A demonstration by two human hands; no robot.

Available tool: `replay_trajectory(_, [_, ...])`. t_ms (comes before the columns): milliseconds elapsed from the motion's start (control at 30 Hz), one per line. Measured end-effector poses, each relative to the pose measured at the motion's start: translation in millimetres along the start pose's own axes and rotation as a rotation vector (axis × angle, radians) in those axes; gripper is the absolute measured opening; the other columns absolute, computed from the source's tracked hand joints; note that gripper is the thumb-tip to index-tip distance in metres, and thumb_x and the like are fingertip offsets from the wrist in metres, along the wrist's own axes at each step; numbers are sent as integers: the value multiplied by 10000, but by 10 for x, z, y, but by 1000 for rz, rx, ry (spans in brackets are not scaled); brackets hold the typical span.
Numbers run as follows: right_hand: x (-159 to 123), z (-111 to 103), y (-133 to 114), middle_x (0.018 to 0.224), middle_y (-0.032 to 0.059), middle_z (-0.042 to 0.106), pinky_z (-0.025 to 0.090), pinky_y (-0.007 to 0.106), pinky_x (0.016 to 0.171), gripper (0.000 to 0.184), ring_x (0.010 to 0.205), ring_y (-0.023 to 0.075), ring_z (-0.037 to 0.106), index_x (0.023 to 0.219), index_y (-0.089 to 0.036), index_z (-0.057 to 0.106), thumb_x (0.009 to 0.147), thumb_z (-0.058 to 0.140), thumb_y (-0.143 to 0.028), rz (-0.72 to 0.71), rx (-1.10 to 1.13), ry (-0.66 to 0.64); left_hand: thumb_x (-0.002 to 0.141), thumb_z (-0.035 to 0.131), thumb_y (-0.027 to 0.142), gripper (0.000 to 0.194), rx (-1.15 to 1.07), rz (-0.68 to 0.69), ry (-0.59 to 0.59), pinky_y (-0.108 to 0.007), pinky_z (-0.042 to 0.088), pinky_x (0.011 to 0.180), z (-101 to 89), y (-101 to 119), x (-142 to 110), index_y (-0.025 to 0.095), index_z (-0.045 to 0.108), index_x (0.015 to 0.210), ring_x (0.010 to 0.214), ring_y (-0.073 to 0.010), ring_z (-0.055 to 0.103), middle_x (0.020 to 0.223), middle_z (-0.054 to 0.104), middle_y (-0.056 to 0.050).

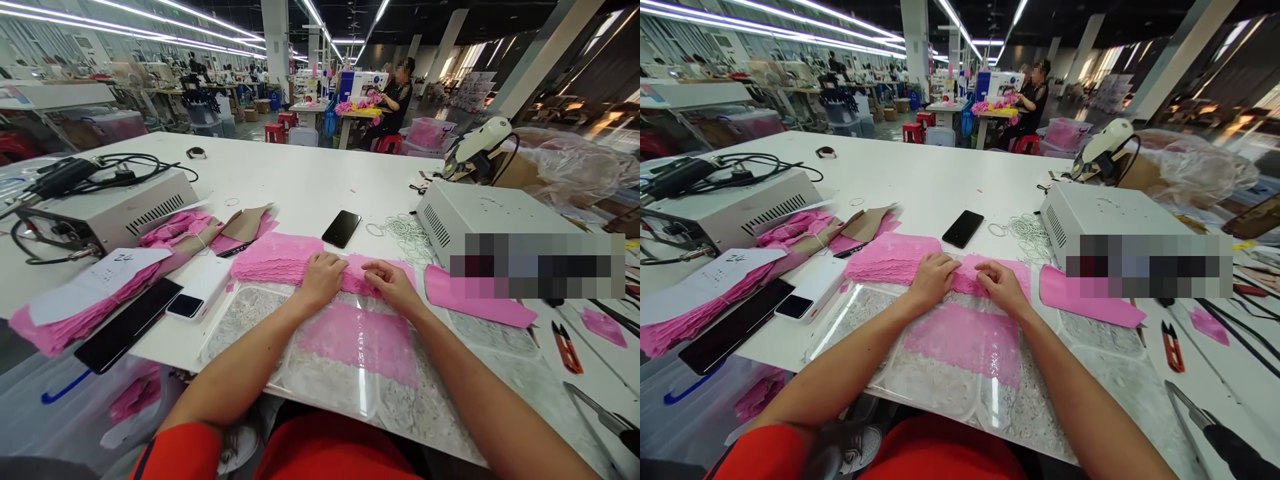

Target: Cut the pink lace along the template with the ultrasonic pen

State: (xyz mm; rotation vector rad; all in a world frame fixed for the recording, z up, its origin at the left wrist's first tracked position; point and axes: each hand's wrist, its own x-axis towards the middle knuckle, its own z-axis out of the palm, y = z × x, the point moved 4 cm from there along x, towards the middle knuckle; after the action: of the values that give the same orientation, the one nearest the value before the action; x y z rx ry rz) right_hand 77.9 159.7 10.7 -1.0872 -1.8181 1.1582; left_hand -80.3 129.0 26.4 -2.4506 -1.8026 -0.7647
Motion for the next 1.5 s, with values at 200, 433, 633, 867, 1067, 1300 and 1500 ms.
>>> replay_trajectory(200, [-17,59,-43,788,18,590,442,299,639,273,656,140,509,974,-190,616,704,614,-229,-107,-288,58,854,538,130,218,-71,42,53,-345,450,876,-38,-33,-25,208,689,992,947,-198,585,960,670,-45])
replay_trajectory(433, [32,-277,-2,942,83,647,453,337,778,324,873,209,584,904,-178,667,676,502,-18,-49,-614,173,839,449,116,294,-206,-15,170,-332,482,895,-114,-232,-5,195,680,1004,961,-195,586,992,639,-58])
replay_trajectory(633, [0,-530,-14,960,65,696,473,308,782,282,863,190,623,915,-198,702,756,517,-55,7,-712,182,795,462,165,267,-352,-107,167,-346,502,846,-148,-329,46,206,705,899,862,-212,609,901,636,-56])
replay_trajectory(867, [-147,-574,26,993,76,707,485,317,792,282,865,190,634,949,-178,706,786,499,-81,-23,-673,155,756,501,159,256,-522,-336,147,-327,505,836,-199,-306,-14,194,721,883,814,-189,624,843,649,-35])
replay_trajectory(1067, [-196,-505,140,956,64,708,466,294,759,278,859,187,631,915,-184,698,741,519,-62,-31,-649,129,780,493,158,276,-847,-609,28,-215,464,419,-35,-314,-59,124,643,1009,418,-119,573,569,617,15])
replay_trajectory(1300, [-216,-495,184,879,50,701,454,285,693,240,786,183,625,848,-190,686,727,508,-84,-29,-620,126,836,529,189,141,-1111,-732,35,-240,559,523,46,-220,-95,129,570,957,642,-170,707,699,677,-40])
replay_trajectory(1500, [-215,-551,182,877,51,698,472,286,705,246,782,173,625,861,-187,680,710,522,-76,-44,-582,124,809,537,231,130,-1069,-662,125,-235,542,539,16,-263,-86,166,576,914,669,-150,689,820,678,-31])
